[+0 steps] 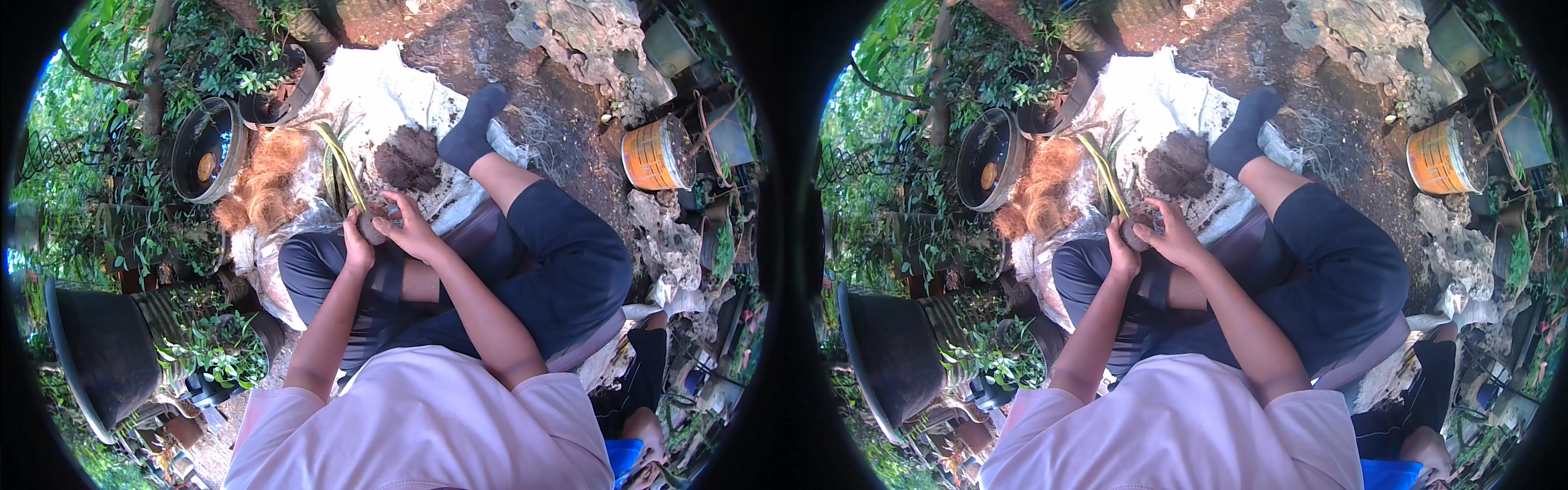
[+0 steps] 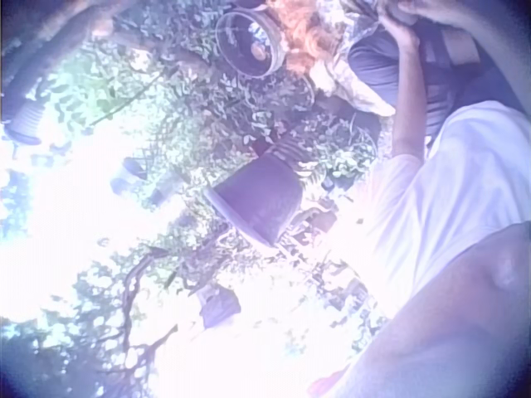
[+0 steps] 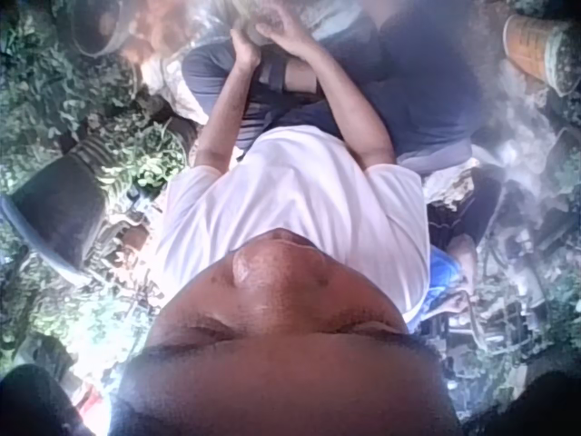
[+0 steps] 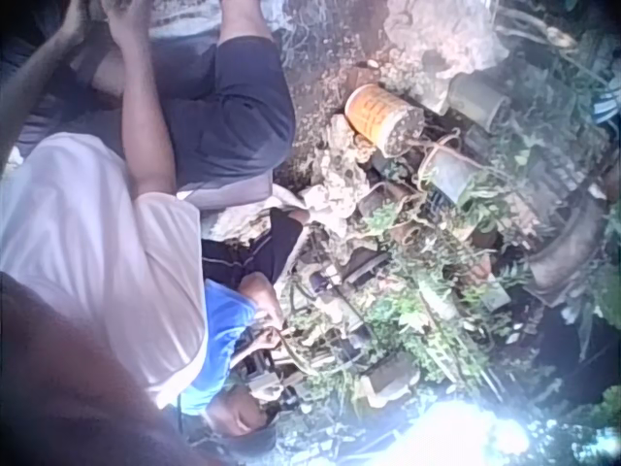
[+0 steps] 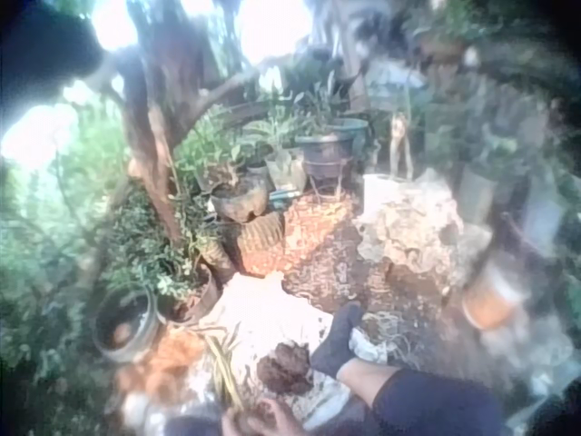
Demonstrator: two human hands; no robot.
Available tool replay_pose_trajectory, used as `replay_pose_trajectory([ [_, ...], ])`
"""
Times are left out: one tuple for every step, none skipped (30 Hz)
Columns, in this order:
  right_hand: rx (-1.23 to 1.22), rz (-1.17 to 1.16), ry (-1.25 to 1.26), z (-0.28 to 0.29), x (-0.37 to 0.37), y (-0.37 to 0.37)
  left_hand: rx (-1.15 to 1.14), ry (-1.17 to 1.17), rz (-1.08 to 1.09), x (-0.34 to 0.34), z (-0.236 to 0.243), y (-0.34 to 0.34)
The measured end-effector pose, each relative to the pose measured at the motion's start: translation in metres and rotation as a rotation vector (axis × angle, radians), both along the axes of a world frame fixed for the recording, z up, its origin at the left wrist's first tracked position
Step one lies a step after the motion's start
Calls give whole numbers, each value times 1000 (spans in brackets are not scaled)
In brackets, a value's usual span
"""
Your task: The person sits cross-legged on a white sheet and repeatedly wraps a long green plant leaf with a ball of dark soil. They add more soil from a nearby pile and press it around the leaf to form a compact bundle.
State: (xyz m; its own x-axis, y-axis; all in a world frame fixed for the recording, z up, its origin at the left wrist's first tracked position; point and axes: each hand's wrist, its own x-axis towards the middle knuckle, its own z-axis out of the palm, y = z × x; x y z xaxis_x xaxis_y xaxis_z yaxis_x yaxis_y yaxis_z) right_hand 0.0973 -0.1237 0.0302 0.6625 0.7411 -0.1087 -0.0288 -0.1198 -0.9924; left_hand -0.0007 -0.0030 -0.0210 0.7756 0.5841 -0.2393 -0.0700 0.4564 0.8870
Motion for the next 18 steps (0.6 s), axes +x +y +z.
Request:
replay_pose_trajectory([
  [-77, -8, 142, -1, -2, -1, -21, -60, -33, -1, 3, 0],
  [-71, 38, 263, -1, -2, -2, -11, 0, 19, 0, 5, -3],
  [-117, 97, 413, -1, -2, -4, 20, 14, 16, 0, 8, -3],
  [-143, 156, 562, -1, -2, -5, 43, 12, 2, 1, 10, -3],
  [-137, 184, 568, 0, -3, -6, 48, 48, -3, 1, 12, -4],
  [-113, 212, 570, 1, -4, -6, 149, 9, -23, 2, 14, -5],
  [-67, 243, 568, 1, -5, -6, 234, 9, -34, 2, 15, -5],
  [-33, 209, 534, 2, -7, -5, 318, 8, -39, 2, 16, -6],
  [22, 178, 495, 2, -10, -4, 372, 2, -43, 2, 17, -7],
  [49, 138, 466, 2, -13, -4, 425, -5, -44, 3, 18, -8],
  [92, 88, 425, 1, -16, -4, 478, -11, -44, 3, 18, -10],
  [109, 32, 395, 1, -19, -3, 443, 19, -82, 4, 20, -10],
  [110, -24, 368, -1, -21, -3, 407, 48, -121, 6, 20, -10],
  [114, -75, 350, -3, -22, -3, 357, 133, -154, 7, 22, -11],
  [101, -127, 338, -5, -22, -3, 332, 95, -158, 8, 23, -13],
  [121, -177, 313, -7, -22, -2, 293, 112, -156, 9, 24, -16],
  [66, -213, 274, -9, -20, -2, 263, 113, -157, 11, 24, -18],
  [42, -245, 224, -11, -19, -1, 239, 159, -174, 11, 25, -20],
])
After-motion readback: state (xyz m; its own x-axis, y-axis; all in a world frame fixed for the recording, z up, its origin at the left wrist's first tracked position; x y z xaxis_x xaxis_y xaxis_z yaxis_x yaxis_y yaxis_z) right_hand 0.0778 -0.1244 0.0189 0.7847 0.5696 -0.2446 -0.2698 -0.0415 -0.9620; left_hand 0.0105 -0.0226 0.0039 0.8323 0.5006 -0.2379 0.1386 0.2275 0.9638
